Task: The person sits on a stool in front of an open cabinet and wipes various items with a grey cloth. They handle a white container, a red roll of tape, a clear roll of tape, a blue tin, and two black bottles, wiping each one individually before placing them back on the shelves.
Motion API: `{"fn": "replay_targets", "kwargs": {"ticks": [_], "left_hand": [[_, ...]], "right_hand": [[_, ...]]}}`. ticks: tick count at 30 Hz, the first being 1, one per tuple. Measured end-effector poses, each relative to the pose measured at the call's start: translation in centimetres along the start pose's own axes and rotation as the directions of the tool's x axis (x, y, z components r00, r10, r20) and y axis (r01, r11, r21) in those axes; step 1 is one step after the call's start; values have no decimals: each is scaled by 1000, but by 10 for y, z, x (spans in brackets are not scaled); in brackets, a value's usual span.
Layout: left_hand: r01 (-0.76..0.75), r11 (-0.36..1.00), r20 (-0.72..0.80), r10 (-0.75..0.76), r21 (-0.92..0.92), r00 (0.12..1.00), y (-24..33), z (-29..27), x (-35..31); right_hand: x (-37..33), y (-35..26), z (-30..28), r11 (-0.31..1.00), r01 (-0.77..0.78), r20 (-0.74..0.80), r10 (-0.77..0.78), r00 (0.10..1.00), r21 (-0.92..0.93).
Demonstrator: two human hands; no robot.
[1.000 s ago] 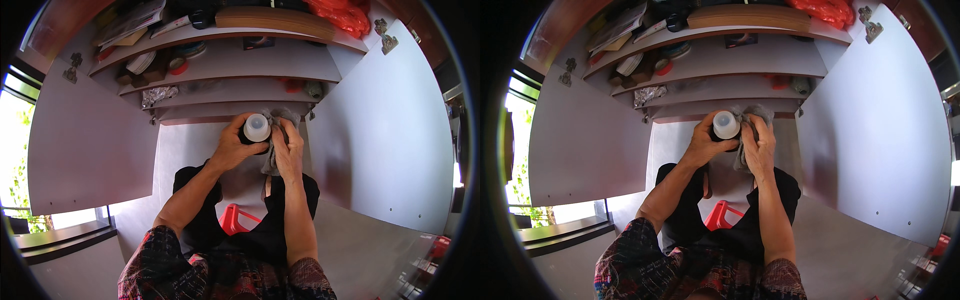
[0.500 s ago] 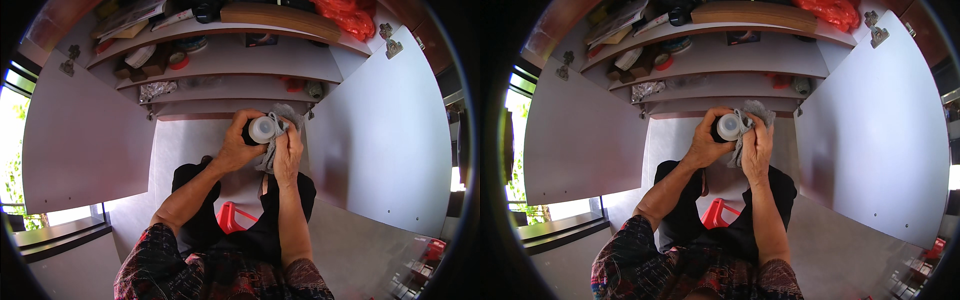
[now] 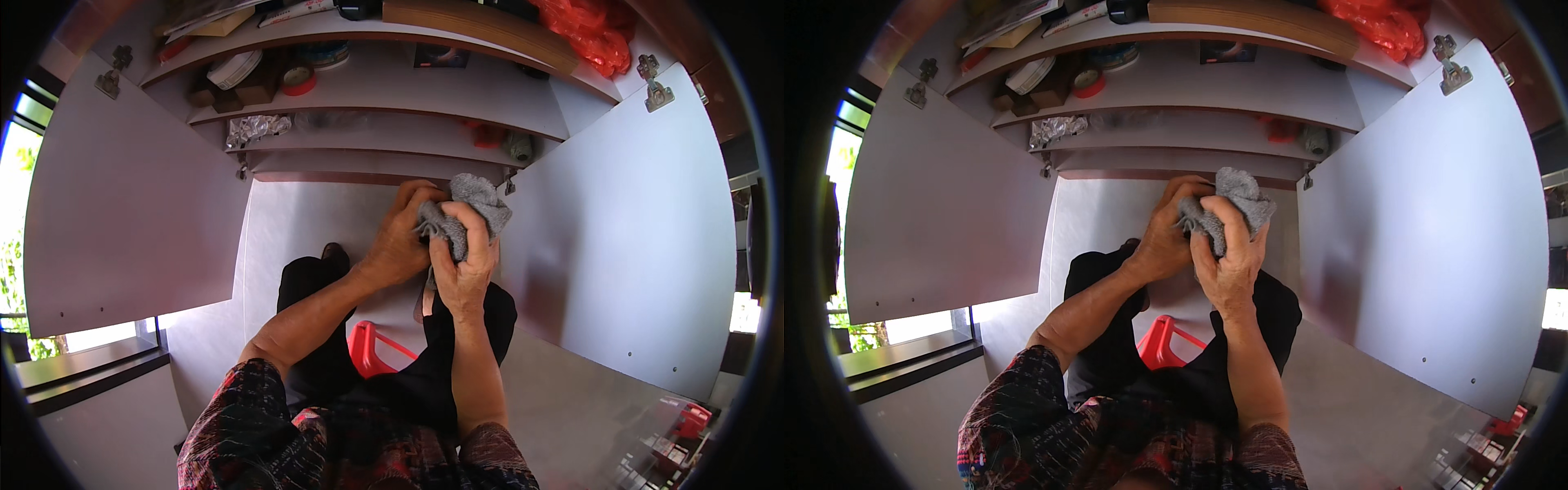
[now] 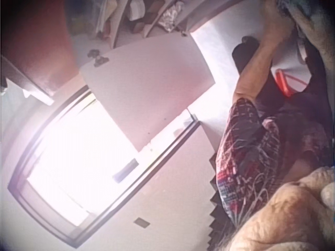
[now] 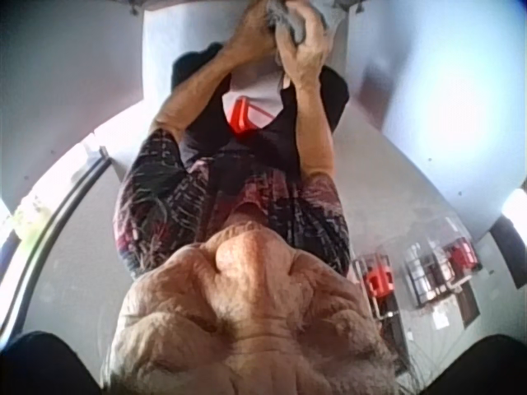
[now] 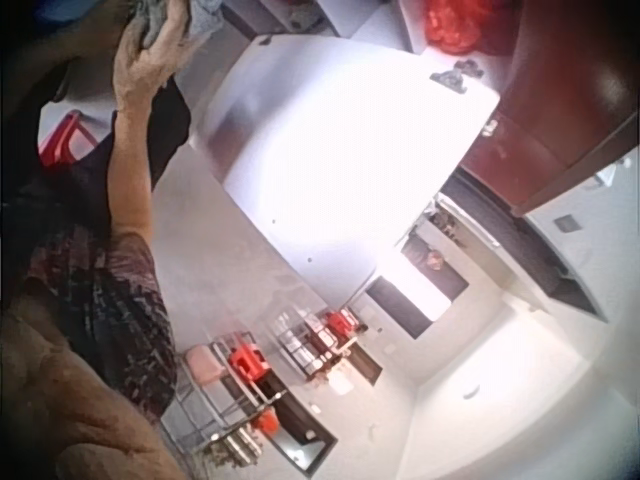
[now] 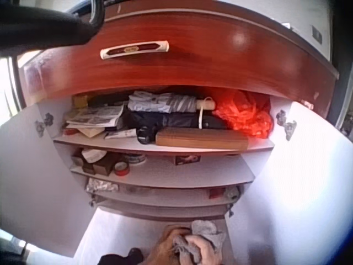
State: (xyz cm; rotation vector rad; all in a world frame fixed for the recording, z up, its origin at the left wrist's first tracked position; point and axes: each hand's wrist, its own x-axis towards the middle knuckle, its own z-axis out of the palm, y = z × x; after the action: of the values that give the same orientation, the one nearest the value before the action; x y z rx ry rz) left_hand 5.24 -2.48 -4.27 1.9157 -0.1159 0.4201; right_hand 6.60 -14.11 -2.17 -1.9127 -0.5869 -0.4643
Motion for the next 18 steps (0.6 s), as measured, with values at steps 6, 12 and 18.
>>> {"fn": "replay_targets", "kwargs": {"ticks": [6,12,18], "left_hand": [[17,994,-99,-7,106,995,2,7,-3],[-78,937,-102,119,341,988,3,14,-7],[-152,916,-44,181,372,982,6,16,-6]], "right_hand": [[9,-5,8,982,-182,-109,176,978,-54],[17,4,2,939,-342,-86,344,935,41],[20,21,-12,677,-591,41,642,766,439]]}}
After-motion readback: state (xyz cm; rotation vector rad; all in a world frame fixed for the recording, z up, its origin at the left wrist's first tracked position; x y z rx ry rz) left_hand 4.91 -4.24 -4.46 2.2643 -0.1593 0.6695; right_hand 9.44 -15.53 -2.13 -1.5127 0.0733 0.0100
